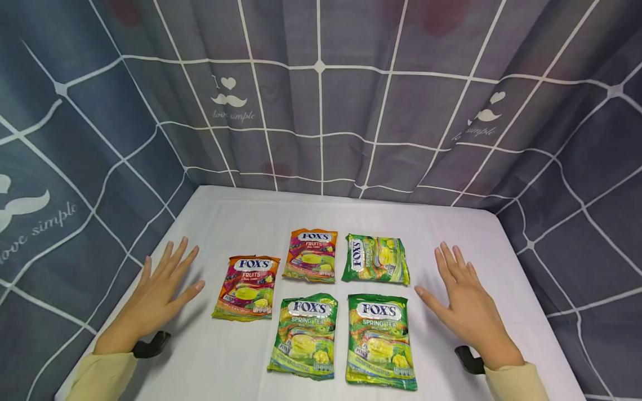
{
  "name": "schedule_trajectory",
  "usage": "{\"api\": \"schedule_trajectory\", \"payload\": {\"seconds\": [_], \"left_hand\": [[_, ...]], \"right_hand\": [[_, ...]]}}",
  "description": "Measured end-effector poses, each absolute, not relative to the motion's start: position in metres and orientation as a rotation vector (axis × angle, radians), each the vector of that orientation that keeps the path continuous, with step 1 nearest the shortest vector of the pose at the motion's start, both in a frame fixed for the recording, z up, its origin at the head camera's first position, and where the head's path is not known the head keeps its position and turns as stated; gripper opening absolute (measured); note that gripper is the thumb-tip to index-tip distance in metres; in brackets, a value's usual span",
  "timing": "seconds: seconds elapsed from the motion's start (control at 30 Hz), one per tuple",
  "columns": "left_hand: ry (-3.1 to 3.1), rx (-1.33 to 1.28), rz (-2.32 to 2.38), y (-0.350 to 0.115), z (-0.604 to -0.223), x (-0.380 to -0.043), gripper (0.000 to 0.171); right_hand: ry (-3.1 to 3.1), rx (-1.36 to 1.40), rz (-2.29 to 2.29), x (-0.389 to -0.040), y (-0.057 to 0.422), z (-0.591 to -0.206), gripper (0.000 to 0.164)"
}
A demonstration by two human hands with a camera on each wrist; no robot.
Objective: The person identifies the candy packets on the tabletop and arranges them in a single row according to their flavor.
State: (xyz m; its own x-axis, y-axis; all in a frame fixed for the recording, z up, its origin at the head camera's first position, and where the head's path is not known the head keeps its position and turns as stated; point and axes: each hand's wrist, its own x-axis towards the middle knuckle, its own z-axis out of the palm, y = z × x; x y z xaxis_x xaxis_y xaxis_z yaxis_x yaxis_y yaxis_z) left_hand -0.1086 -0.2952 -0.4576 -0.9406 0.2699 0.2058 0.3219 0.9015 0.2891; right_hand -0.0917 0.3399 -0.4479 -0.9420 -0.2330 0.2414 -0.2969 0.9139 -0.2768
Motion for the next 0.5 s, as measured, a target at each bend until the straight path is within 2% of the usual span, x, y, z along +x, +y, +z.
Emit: {"api": "schedule_trajectory", "payload": {"seconds": [0.3, 0.5], "left_hand": [[-2.941, -0.373, -0.589, -0.288, -0.452, -0.111, 0.071], [-2.911, -0.338, -0.646, -0.283, -0.448, -0.111, 0.059]], "right_hand": [[-2.902, 0.479, 0.577, -0.097, 0.278, -0.424, 0.1], [-2.829, 0.551, 0.685, -0.105, 0.241, -0.42, 0.093]]}}
